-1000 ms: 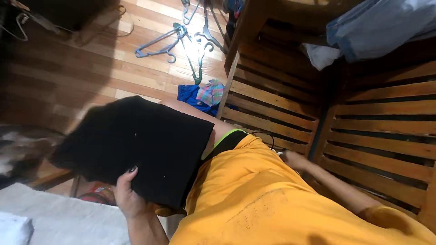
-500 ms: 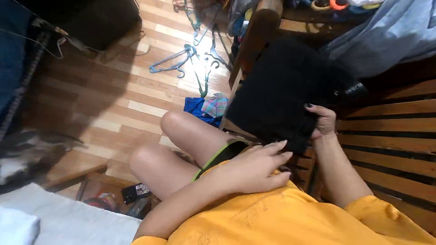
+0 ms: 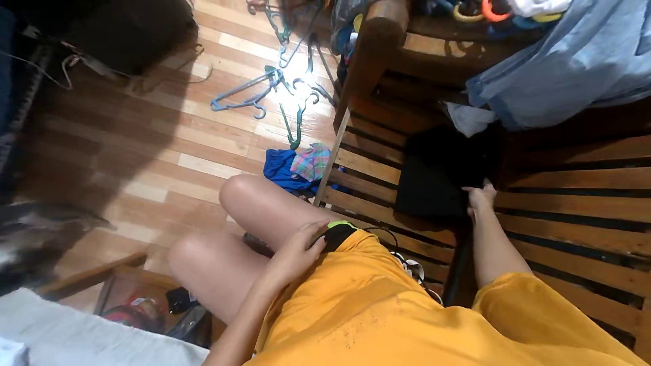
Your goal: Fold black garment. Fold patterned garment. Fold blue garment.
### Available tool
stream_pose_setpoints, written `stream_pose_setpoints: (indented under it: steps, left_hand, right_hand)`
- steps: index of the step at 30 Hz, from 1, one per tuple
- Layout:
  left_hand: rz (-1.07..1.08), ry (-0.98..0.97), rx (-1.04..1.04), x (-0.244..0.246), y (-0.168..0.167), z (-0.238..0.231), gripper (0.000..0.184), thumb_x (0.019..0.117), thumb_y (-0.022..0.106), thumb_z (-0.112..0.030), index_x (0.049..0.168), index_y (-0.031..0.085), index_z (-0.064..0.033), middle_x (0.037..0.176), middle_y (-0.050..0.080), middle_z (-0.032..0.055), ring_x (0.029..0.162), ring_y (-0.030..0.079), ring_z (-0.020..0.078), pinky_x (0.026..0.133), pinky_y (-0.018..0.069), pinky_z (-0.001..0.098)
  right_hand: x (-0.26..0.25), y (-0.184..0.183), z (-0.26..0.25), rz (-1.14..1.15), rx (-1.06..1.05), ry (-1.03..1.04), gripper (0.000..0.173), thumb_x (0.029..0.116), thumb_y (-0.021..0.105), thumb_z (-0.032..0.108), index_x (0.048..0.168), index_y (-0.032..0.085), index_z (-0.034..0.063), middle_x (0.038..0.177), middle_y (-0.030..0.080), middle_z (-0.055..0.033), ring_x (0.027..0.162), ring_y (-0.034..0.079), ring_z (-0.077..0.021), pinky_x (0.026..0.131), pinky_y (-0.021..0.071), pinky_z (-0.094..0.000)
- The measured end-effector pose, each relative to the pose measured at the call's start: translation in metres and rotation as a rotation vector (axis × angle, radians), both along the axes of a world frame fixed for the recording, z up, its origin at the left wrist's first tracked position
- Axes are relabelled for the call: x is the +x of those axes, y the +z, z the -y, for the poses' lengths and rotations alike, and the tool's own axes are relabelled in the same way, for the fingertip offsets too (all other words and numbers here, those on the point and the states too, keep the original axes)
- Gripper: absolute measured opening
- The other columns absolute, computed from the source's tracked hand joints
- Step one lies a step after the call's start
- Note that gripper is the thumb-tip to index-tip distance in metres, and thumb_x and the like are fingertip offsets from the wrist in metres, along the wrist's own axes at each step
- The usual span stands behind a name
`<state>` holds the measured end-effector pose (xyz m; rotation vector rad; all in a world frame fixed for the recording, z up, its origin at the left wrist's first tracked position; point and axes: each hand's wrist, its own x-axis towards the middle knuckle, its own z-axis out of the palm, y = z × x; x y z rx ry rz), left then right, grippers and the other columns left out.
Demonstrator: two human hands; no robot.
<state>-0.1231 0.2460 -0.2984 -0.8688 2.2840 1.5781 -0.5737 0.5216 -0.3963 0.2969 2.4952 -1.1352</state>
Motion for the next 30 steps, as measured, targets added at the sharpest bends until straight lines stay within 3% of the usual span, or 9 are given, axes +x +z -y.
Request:
stream_pose_setpoints:
  steps: [4, 8, 11, 13, 15, 20, 24, 27, 30]
  left_hand:
    - [0.037, -0.017, -0.068, -0.01, -0.005, 0.005, 0.044, 0.1052, 0.052, -0.034, 0.148, 0.055, -0.0227, 0.135, 0.066, 0.0005, 0.122, 0.063, 0.0124, 0.107, 0.0512, 0.0376]
    - [0.044, 0.009, -0.079, -0.012, -0.008, 0.004, 0.044, 0.1054, 0.051, -0.034, 0.148, 0.055, -0.0224, 0.136, 0.066, 0.0003, 0.123, 0.063, 0.0115, 0.108, 0.0507, 0.0363]
    - [0.017, 0.034, -0.071, -0.006, -0.008, -0.001, 0.044, 0.1054, 0.051, -0.033, 0.147, 0.056, -0.0208, 0.136, 0.065, 0.0013, 0.125, 0.062, 0.0125, 0.11, 0.0487, 0.037]
    - [-0.006, 0.048, -0.077, 0.0, -0.007, -0.004, 0.043, 0.1054, 0.051, -0.032, 0.146, 0.057, -0.0197, 0.136, 0.065, 0.0019, 0.125, 0.061, 0.013, 0.11, 0.0478, 0.037]
    - [-0.022, 0.058, -0.081, 0.001, -0.006, -0.005, 0.042, 0.1057, 0.05, -0.032, 0.146, 0.057, -0.0197, 0.136, 0.065, 0.002, 0.126, 0.061, 0.0132, 0.111, 0.0474, 0.0369]
    - [-0.082, 0.122, -0.087, 0.006, -0.001, -0.007, 0.041, 0.1063, 0.05, -0.03, 0.145, 0.058, -0.0178, 0.134, 0.067, 0.0018, 0.124, 0.062, 0.0119, 0.11, 0.0477, 0.0352]
    - [-0.112, 0.296, -0.198, 0.034, -0.007, -0.005, 0.038, 0.1066, 0.05, -0.031, 0.143, 0.061, -0.0228, 0.132, 0.068, -0.0032, 0.12, 0.064, 0.008, 0.107, 0.0514, 0.0354]
    - [-0.006, 0.534, -0.275, 0.076, -0.009, -0.005, 0.036, 0.106, 0.052, -0.031, 0.14, 0.063, -0.0272, 0.131, 0.068, -0.005, 0.117, 0.065, 0.0079, 0.103, 0.0539, 0.0357]
    - [0.108, 0.786, -0.239, 0.13, -0.012, -0.016, 0.034, 0.1054, 0.053, -0.029, 0.138, 0.064, -0.0294, 0.132, 0.067, -0.006, 0.113, 0.068, 0.0079, 0.096, 0.059, 0.0342]
  right_hand:
    - [-0.006, -0.003, 0.002, -0.081, 0.122, 0.04, 0.075, 0.0906, 0.065, -0.003, 0.158, 0.032, 0.0005, 0.156, 0.043, -0.0244, 0.143, 0.045, -0.0334, 0.116, 0.0399, -0.0501]
    - [0.009, -0.01, 0.009, -0.251, 0.19, 0.038, 0.074, 0.0906, 0.058, -0.008, 0.157, 0.026, -0.0055, 0.159, 0.035, -0.028, 0.149, 0.036, -0.0343, 0.122, 0.0317, -0.0451]
    - [0.013, -0.001, 0.037, -0.408, 0.417, 0.134, 0.075, 0.091, 0.062, 0.003, 0.158, 0.029, -0.002, 0.157, 0.032, -0.033, 0.145, 0.038, -0.0436, 0.118, 0.0378, -0.0472]
    - [0.014, 0.019, 0.075, -0.587, 0.346, 0.261, 0.079, 0.0941, 0.067, 0.018, 0.158, 0.027, -0.005, 0.157, 0.029, -0.037, 0.146, 0.033, -0.0491, 0.121, 0.0324, -0.0482]
    - [0.008, 0.044, 0.12, -0.862, 0.218, 0.415, 0.079, 0.0937, 0.068, 0.033, 0.151, 0.037, -0.011, 0.152, 0.035, -0.0409, 0.144, 0.033, -0.0547, 0.123, 0.0272, -0.0526]
    - [0.027, 0.09, 0.247, -1.217, -0.023, 0.942, 0.05, 0.1008, 0.059, 0.03, 0.136, 0.056, -0.0055, 0.137, 0.053, -0.0329, 0.131, 0.049, -0.05, 0.112, 0.0372, -0.0591]
    - [0.108, 0.063, 0.346, -0.666, -0.012, 1.453, 0.041, 0.1006, 0.062, 0.025, 0.133, 0.062, 0.0006, 0.144, 0.05, -0.0282, 0.135, 0.047, -0.0474, 0.111, 0.0404, -0.0626]
    - [0.17, -0.029, 0.404, -0.157, 0.194, 1.729, 0.051, 0.0962, 0.07, 0.035, 0.134, 0.063, 0.0009, 0.15, 0.046, -0.0297, 0.138, 0.043, -0.0502, 0.111, 0.0375, -0.0695]
    - [0.228, -0.112, 0.407, 0.065, 0.57, 2.029, 0.065, 0.0932, 0.068, 0.045, 0.133, 0.062, -0.0058, 0.148, 0.046, -0.0357, 0.141, 0.038, -0.0547, 0.114, 0.0255, -0.0751]
